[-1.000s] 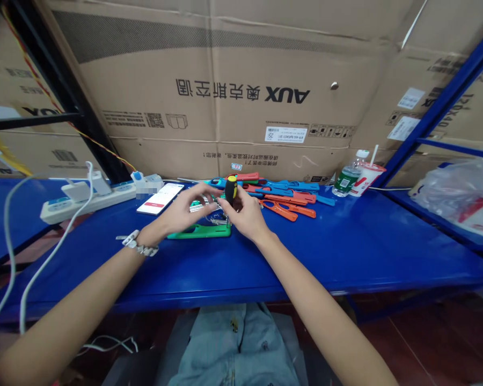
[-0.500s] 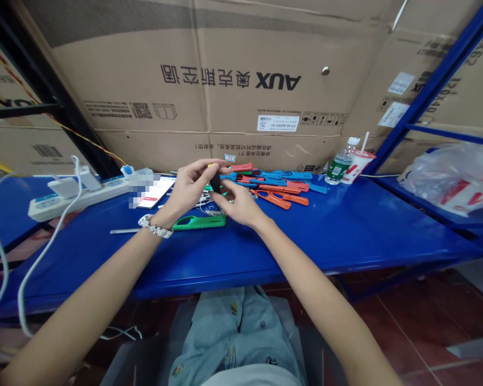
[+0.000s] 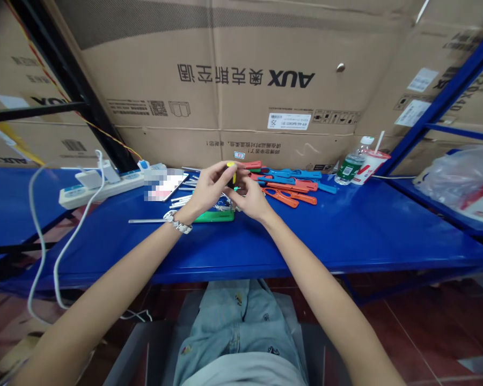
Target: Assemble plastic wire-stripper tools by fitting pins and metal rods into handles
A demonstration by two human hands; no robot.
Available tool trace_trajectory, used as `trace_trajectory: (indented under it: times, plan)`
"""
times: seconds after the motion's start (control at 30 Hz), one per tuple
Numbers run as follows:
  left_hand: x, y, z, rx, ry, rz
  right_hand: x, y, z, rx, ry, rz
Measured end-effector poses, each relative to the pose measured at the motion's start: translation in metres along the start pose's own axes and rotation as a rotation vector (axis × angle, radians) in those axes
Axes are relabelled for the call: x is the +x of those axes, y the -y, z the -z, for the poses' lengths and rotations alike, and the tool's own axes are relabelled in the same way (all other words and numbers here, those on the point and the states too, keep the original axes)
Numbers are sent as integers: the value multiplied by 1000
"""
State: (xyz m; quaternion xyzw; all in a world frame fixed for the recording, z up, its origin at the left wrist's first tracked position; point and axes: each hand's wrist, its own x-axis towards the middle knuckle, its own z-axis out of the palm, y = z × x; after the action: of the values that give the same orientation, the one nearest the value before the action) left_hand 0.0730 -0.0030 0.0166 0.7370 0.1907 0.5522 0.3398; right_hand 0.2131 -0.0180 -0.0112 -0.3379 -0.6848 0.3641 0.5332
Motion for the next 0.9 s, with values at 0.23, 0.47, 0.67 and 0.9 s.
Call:
trace_trajectory:
  times: [0.23,0.47,0.67,0.9]
  plan:
    - [0,2,-5,64,-144,-14,3,-5,-1,-54,6,-27]
    - [2,0,1,7,8,10,1,-4,-3,-37,-42,-30]
    - [0,2,-1,57,-80,32,2,-4,0,-27,22,-32]
    - [1,3,-8,67,-176,9,5,-17,-10,-75,-140,-17]
